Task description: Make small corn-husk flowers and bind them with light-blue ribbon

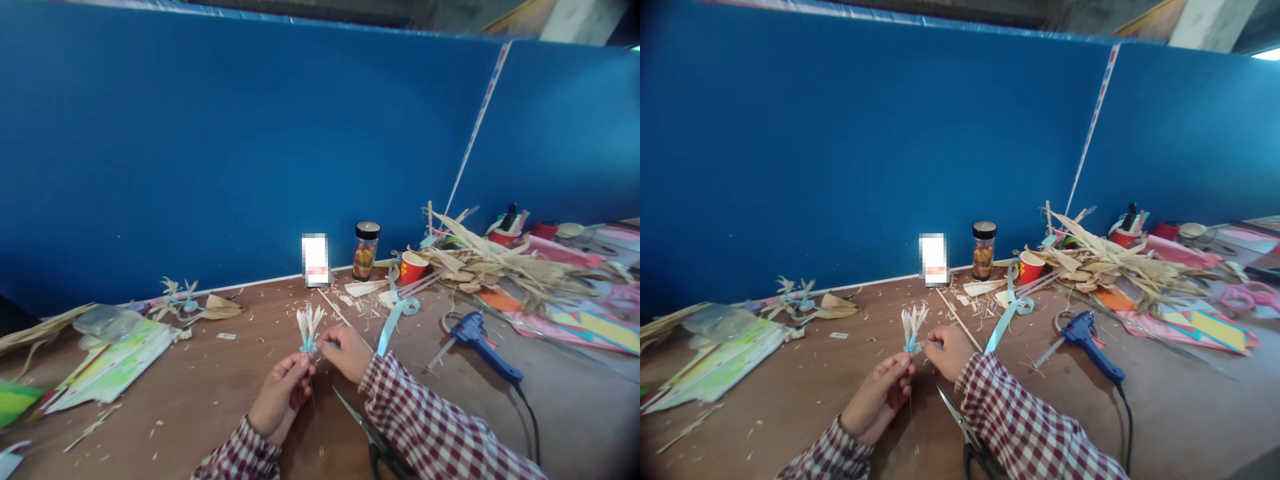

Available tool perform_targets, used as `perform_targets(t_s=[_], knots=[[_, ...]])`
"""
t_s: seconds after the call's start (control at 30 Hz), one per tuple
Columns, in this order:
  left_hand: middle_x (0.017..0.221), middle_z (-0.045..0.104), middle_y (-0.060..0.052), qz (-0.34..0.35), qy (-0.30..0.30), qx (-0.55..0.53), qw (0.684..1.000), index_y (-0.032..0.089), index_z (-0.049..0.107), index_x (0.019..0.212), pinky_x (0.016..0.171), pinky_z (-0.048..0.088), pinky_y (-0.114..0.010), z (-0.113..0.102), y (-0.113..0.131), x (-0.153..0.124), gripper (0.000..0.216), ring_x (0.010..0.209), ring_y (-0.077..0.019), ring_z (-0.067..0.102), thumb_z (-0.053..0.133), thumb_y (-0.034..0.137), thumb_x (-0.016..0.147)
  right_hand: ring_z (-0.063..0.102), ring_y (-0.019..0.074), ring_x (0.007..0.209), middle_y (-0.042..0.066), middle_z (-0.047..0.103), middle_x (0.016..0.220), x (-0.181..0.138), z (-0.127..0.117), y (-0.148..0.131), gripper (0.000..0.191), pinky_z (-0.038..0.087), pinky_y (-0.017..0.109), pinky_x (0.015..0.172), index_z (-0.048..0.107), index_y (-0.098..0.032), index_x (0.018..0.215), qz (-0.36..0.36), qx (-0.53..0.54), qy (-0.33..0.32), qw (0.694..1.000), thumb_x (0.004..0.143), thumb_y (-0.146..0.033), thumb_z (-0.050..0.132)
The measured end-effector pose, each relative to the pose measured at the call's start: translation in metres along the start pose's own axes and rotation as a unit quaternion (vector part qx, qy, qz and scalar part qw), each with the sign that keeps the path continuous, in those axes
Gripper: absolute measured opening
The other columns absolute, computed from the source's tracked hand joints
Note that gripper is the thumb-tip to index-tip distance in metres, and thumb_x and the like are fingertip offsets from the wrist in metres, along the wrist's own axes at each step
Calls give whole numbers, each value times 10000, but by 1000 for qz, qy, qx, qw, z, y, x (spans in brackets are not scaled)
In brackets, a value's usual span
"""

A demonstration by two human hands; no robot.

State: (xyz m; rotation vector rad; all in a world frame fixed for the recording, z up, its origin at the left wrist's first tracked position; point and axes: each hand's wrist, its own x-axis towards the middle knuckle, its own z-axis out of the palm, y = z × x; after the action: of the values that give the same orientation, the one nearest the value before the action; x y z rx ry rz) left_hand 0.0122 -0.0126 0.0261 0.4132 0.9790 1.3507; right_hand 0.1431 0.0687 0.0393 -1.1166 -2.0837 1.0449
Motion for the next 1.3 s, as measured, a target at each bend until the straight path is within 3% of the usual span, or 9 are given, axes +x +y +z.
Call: perform_targets(t_s=[0.47, 0.8, 1.3], knots=[[633, 556, 16, -4, 23, 16, 1000, 141, 626, 760, 464, 413, -126, 1, 2, -2, 179, 480, -21, 447, 696, 255, 641, 445, 92, 573, -1, 562, 620, -4, 11, 4, 299, 349, 200, 559, 628, -118, 726, 8, 185, -35, 982, 801, -346, 449], [611, 549, 15, 7, 24, 44, 999, 130, 625, 727, 469, 399, -132, 1, 2, -2, 177, 472, -21, 435, 688, 276, 649, 499, 110, 629, 23, 618, 693, -7, 8, 2, 316, 383, 216, 619, 659, -119, 784, -3, 165, -50, 985, 788, -371, 469], [592, 557, 11, 2, 38, 92, 995, 126, 641, 670, 456, 393, -144, 2, 3, -2, 215, 450, -24, 422, 718, 312, 595, 473, 91, 569, 4, 602, 650, -8, 8, 3, 253, 362, 196, 550, 647, -132, 792, 11, 172, -57, 983, 753, -345, 515]])
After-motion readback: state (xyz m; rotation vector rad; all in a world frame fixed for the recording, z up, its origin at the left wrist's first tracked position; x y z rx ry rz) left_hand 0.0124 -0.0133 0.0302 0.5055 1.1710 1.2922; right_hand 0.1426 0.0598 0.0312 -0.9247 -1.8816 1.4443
